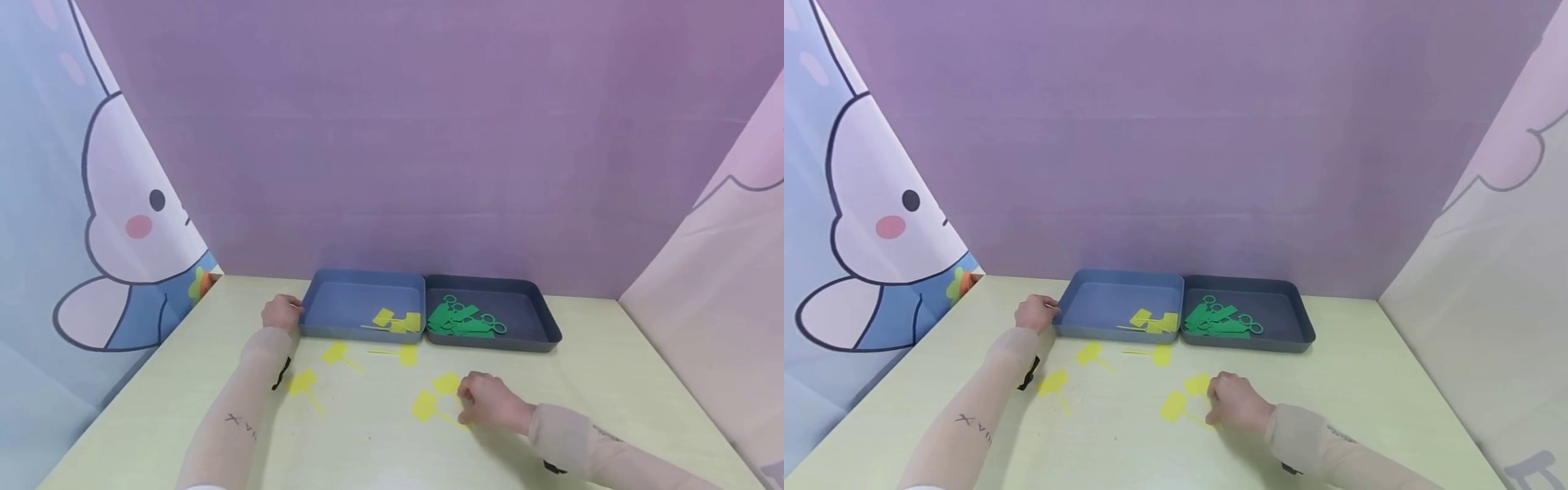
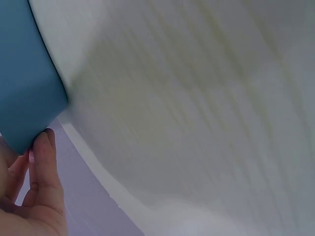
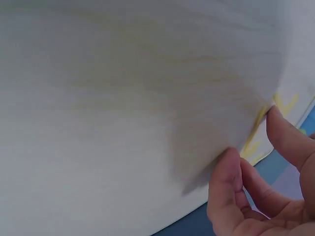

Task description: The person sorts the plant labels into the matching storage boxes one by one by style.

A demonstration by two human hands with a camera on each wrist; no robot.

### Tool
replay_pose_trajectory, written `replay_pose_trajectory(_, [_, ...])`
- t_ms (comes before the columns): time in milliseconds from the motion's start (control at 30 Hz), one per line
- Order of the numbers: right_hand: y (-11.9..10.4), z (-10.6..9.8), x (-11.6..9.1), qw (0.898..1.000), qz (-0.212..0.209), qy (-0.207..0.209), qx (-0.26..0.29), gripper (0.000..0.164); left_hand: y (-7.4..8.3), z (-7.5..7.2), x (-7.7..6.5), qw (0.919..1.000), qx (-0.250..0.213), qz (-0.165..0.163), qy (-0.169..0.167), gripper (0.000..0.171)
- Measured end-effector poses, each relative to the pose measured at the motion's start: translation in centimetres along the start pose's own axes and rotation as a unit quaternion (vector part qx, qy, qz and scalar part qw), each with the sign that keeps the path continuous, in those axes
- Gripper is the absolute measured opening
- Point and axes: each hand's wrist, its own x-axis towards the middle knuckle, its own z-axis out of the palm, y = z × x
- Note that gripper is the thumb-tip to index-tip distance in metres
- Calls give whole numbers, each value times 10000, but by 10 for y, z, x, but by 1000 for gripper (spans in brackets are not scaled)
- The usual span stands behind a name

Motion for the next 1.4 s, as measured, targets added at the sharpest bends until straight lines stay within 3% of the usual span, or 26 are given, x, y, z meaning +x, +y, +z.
replay_pose_trajectory(600, [10, -9, 4, 9993, 231, 216, 192, 17, -1, 0, 2, 9999, -77, -66, -28, 24])
replay_pose_trajectory(867, [10, -8, 8, 9957, 802, 153, 428, 16, -2, 0, 4, 9996, -251, -65, -61, 23])
replay_pose_trajectory(1100, [10, -9, 7, 9939, 877, 87, 656, 15, 3, -1, -3, 9999, -122, -68, -35, 26])
replay_pose_trajectory(1400, [9, -9, 8, 9959, 844, -23, 337, 15, 2, -1, -3, 10000, -93, -28, -15, 26])
